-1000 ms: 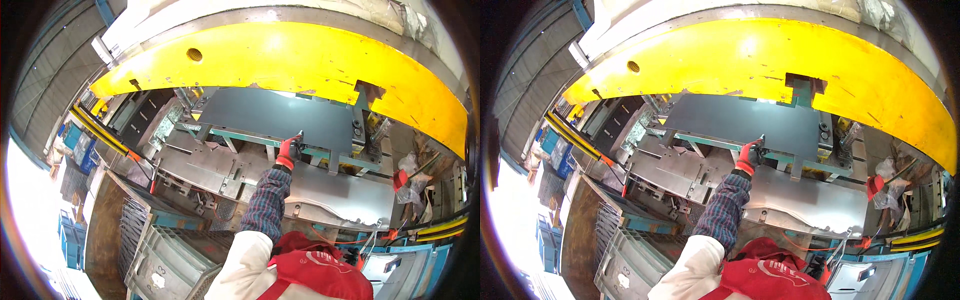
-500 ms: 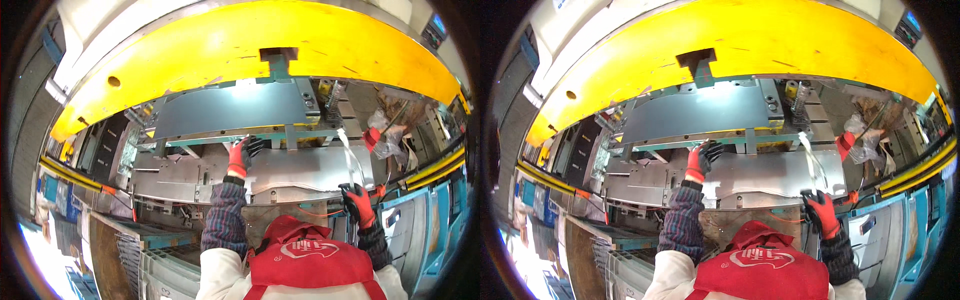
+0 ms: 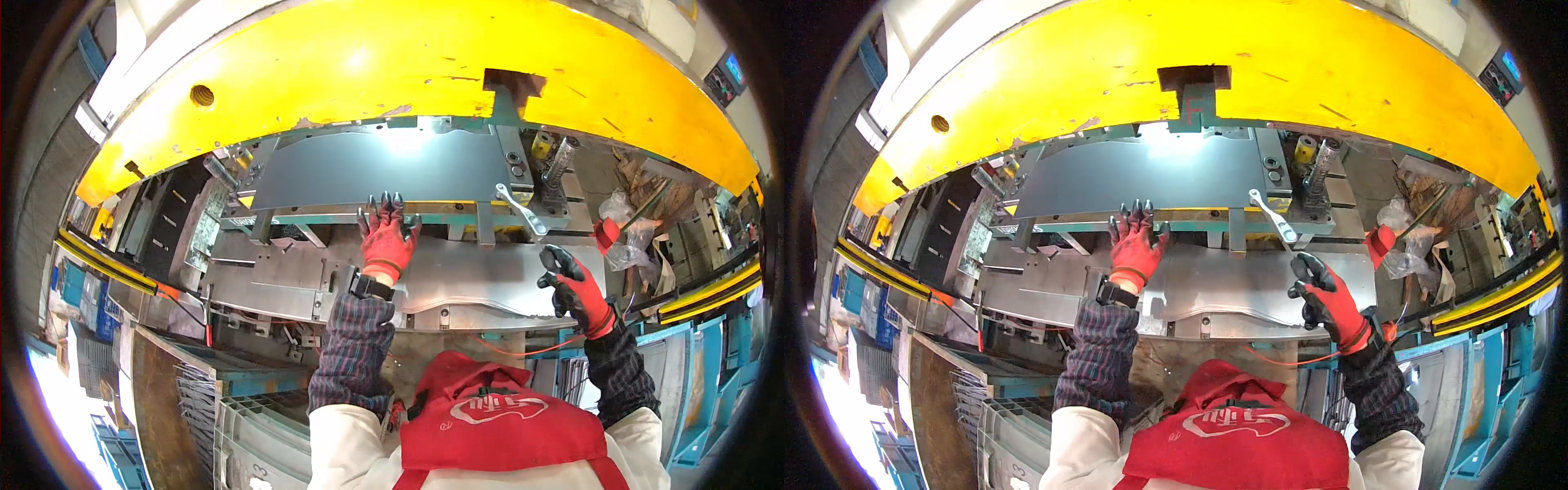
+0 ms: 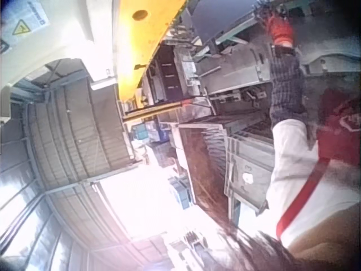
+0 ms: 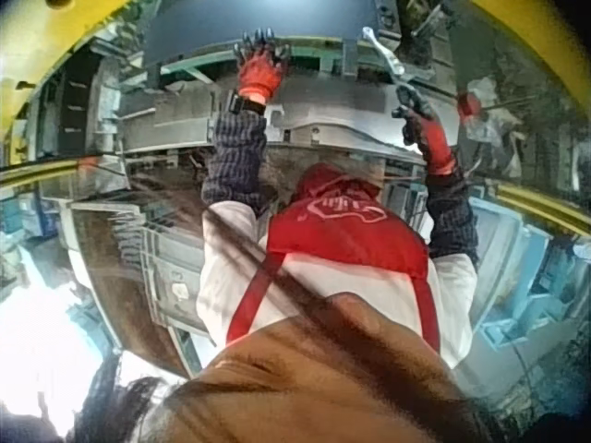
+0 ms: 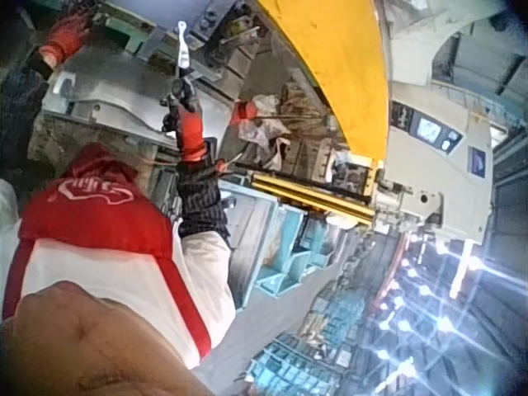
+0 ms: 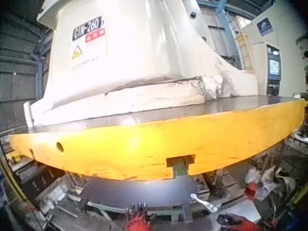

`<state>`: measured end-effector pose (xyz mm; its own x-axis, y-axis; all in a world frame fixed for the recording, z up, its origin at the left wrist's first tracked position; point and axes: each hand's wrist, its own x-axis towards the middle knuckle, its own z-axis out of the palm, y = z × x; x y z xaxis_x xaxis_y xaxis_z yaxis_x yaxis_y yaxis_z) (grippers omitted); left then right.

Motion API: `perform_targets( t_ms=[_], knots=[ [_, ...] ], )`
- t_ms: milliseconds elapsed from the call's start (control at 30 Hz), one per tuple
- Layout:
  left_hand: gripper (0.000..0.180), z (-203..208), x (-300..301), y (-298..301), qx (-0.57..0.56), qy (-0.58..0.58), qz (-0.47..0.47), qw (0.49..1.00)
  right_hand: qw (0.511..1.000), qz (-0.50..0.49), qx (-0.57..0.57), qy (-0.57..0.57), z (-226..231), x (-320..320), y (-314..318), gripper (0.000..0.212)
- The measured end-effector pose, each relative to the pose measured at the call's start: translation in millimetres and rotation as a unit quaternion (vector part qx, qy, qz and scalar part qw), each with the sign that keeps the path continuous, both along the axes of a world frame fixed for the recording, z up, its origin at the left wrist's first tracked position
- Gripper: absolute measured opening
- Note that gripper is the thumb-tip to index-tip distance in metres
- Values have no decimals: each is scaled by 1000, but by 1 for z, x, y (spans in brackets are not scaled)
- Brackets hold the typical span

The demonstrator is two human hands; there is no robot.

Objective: Operating a large metal bending press to shape and move sheet metal components.

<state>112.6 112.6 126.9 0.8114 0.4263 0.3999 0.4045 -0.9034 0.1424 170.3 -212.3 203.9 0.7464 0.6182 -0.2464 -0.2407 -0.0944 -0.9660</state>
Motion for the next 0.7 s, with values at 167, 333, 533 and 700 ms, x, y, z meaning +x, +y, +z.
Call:
perform_targets(
  t_ms=[167,333,533,700],
  knots=[
    [67,8,34,16,-10,12,-25,1000,999,-14,-15,-25,-8,25,19,40],
    [72,31,91,36,-18,141,25,990,995,-29,-43,-84,-17,79,47,33],
    [73,46,119,39,-56,223,70,971,998,-9,-35,-55,-7,92,54,29],
    [69,26,106,47,-69,43,53,995,910,157,310,226,-47,85,11,41]
  ],
)
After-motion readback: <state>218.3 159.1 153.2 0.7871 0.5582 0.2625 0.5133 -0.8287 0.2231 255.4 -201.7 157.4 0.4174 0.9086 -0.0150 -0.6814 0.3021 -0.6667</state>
